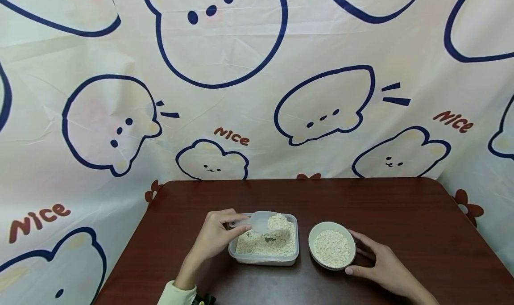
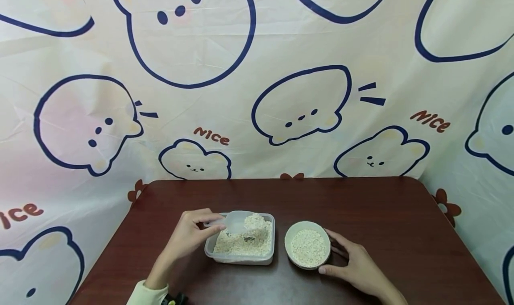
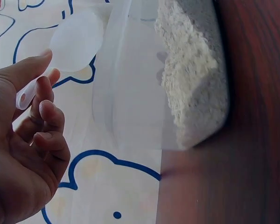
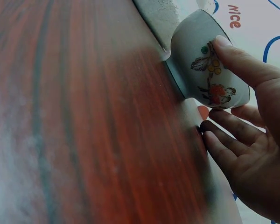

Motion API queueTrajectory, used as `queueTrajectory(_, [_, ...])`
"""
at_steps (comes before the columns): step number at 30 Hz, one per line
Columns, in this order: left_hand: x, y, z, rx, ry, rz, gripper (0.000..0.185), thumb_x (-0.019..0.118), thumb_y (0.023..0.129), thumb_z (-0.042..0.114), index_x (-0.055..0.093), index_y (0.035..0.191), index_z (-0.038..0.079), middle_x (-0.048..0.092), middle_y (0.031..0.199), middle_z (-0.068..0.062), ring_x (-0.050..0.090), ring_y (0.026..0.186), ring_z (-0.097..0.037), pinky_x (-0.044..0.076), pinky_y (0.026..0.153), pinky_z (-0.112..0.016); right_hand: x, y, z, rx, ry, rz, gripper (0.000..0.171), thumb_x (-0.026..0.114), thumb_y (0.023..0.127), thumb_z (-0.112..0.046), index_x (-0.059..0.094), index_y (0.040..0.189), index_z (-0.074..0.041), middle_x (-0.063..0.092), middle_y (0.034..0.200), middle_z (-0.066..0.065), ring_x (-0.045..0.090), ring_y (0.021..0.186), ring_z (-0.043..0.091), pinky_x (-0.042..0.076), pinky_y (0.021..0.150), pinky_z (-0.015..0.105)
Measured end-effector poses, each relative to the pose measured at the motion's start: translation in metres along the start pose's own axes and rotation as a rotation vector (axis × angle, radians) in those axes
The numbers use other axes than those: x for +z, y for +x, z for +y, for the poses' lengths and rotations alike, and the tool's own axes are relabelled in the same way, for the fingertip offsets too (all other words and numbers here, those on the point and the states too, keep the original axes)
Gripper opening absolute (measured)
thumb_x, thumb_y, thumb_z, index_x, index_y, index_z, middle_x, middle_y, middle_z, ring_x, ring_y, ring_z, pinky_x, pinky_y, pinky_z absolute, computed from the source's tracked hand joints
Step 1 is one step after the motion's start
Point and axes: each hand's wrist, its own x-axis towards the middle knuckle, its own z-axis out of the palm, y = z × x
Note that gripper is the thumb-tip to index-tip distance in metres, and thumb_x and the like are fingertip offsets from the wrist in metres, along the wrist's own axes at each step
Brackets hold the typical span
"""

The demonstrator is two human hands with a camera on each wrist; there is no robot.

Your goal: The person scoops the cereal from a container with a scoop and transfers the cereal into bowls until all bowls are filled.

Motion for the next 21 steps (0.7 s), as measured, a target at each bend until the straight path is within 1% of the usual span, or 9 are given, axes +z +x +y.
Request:
queueTrajectory(7, [0.013,0.01,0.01,0.003,-0.025,-0.037,0.016,0.086,0.092,0.017,0.086,0.108,0.016,0.069,0.076,0.006,0.049,0.062,0.0,0.046,0.055,-0.023,-0.001,0.0,0.001,-0.006,0.006,0.0,0.092,0.092,0.083,-0.045,0.049,0.16,-0.021,0.055,0.161,0.015,0.054,0.13,-0.011,0.054,0.099,0.017])
queueTrajectory(9, [0.017,0.013,0.013,0.007,-0.033,-0.046,0.016,0.086,0.092,0.017,0.086,0.108,0.016,0.071,0.077,0.006,0.049,0.062,0.0,0.046,0.055,-0.023,0.0,0.0,0.001,-0.002,0.012,0.002,0.091,0.093,0.082,-0.044,0.049,0.16,-0.023,0.055,0.161,0.013,0.055,0.13,-0.011,0.054,0.099,0.017])
queueTrajectory(12, [0.025,0.018,0.017,0.017,-0.042,-0.058,0.017,0.087,0.091,0.017,0.086,0.109,0.015,0.072,0.078,0.005,0.05,0.062,0.0,0.046,0.056,-0.022,0.0,-0.001,0.001,-0.024,-0.005,0.0,0.09,0.092,0.084,-0.044,0.049,0.16,-0.021,0.056,0.16,0.014,0.055,0.131,-0.009,0.054,0.098,0.018])
queueTrajectory(16, [0.034,0.025,0.023,0.021,-0.041,-0.083,0.018,0.087,0.092,0.019,0.086,0.109,0.015,0.073,0.081,0.006,0.052,0.064,0.0,0.047,0.057,-0.022,-0.001,-0.001,0.001,-0.021,-0.015,0.004,0.09,0.092,0.083,-0.045,0.049,0.159,-0.023,0.057,0.159,0.013,0.055,0.131,-0.009,0.054,0.098,0.018])
queueTrajectory(21, [0.044,0.034,0.031,0.03,-0.044,-0.12,0.018,0.086,0.093,0.024,0.086,0.109,0.016,0.073,0.081,0.007,0.054,0.065,-0.001,0.048,0.059,-0.023,-0.002,0.0,0.0,-0.028,-0.02,0.002,0.091,0.092,0.083,-0.045,0.049,0.159,-0.021,0.057,0.159,0.014,0.055,0.131,-0.008,0.054,0.098,0.018])
